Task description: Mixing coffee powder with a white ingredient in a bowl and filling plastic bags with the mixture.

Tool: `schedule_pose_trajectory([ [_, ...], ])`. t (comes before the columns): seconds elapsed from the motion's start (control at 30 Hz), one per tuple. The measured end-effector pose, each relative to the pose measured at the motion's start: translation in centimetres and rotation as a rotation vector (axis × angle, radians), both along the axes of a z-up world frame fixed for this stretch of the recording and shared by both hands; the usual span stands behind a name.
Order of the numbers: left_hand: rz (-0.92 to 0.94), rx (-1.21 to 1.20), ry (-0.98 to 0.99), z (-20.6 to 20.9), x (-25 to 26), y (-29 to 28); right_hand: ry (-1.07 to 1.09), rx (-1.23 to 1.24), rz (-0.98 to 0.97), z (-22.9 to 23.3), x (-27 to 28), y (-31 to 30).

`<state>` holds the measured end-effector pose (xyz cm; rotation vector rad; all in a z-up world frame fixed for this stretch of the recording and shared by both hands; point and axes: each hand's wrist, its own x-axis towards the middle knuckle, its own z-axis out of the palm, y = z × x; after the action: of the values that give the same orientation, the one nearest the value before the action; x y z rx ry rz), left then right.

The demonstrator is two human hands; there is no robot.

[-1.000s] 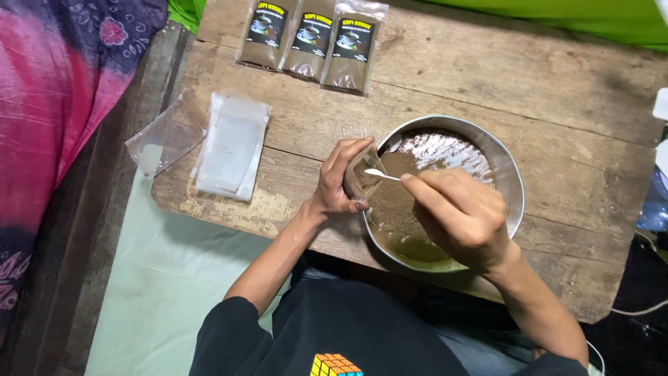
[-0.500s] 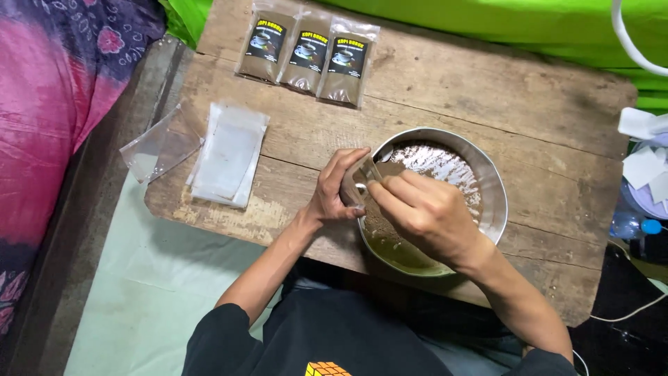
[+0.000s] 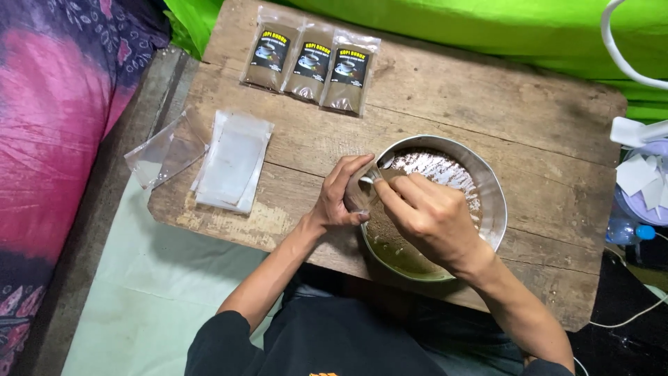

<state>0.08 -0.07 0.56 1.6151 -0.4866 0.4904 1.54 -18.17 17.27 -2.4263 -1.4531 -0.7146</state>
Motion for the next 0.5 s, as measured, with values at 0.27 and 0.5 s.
schedule_pose_trajectory([
  [0.27, 0.038, 0.010, -0.016, -2.4, -0.2, -0.4, 0.348, 0.416, -0.121, 1.2, -1.7, -4.7],
  [0.5, 0.050, 0.178, 0.138, 2.8, -2.2, 1.1, 0.608, 0.351, -0.506, 0.6, -3.1, -8.3],
])
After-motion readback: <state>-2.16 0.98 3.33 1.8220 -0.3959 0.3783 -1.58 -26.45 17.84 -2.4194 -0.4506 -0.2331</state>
